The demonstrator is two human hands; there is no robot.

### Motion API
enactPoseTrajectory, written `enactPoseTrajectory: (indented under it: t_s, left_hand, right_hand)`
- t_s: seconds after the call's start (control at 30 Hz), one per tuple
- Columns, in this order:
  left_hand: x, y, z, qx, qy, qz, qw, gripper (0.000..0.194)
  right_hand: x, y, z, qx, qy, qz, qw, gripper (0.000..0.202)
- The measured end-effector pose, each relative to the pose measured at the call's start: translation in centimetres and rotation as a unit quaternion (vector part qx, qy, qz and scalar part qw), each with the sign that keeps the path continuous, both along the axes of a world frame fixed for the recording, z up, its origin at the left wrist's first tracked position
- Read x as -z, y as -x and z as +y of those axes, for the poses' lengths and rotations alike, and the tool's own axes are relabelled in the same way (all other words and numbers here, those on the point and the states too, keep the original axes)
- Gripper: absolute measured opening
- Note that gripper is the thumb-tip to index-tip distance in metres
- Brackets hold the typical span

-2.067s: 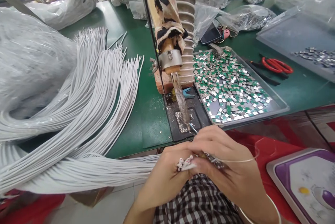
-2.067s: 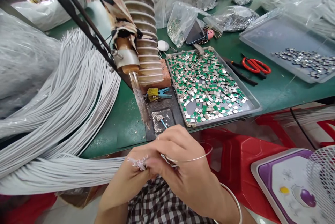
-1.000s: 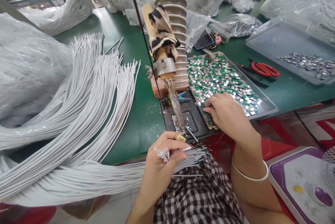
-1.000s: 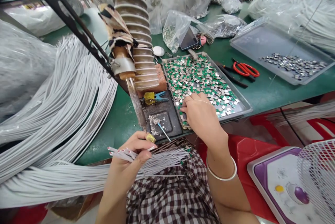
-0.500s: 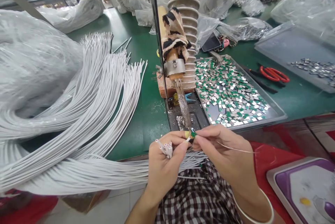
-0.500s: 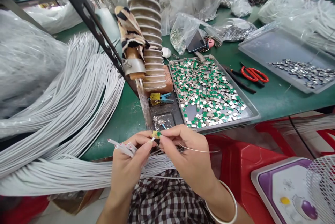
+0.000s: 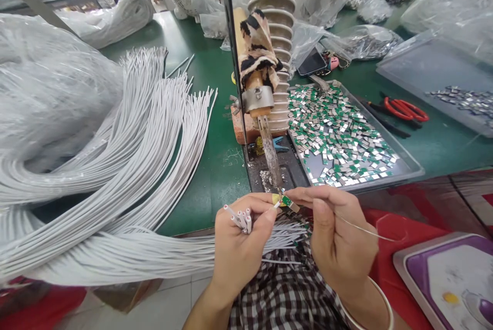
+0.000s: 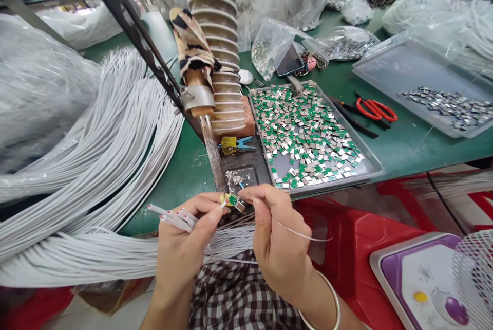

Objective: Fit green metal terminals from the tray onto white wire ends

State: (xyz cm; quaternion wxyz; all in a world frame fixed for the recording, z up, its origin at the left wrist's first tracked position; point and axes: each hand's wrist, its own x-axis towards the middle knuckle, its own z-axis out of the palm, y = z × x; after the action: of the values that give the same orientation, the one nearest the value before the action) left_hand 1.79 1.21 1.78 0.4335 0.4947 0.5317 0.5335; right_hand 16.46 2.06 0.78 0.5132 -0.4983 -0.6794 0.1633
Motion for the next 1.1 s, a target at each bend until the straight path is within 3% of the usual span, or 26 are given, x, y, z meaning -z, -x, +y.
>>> enactPoseTrajectory:
  t_s: [0.17,0.33,0.57,0.73,0.93,1.0,1.1]
  left_hand:
    - [-0.4,0.2,0.4,0.006,-0.002,-0.012,1.000,0.021]
    - [-0.6,0.2,0.7,0.005,-0.006,-0.030,1.000,0.023]
    - [-0.5,0.3,0.2,0.004,-0.003,-0.062,0.998,0.020]
    - [-0.3,0.4,0.0,0.008,0.005,-0.041,0.999,0.021]
    - [-0.3,0.5,0.5,0.077,-0.021,0.042,0.996,0.015]
    - [-0.3,0.5,0.8,0.105,0.002,0.031,0.994,0.019]
    - [-0.4,0.5,1.0,0.091,0.033,-0.018,0.995,0.021]
  right_hand:
    - [-1.3,0.3,0.4,-0.023,-0.089,-0.030,0.995,0.026]
    - [-2.0,0.8,0.7,-0.012,-0.106,-0.032,0.994,0.032]
    - [-2.3,0.4,0.3,-0.050,-0.097,-0.039,0.993,0.027]
    - [-1.7,-0.1,0.1,-0.101,-0.051,0.003,0.994,0.022]
    - [-1.4,-0.2,0.8,-0.051,0.059,-0.041,0.996,0.015]
    - [-1.3,-0.1,1.0,-0.063,0.051,-0.048,0.996,0.015]
    - [-1.0,0.0,0.9,-0.088,0.025,-0.042,0.995,0.017]
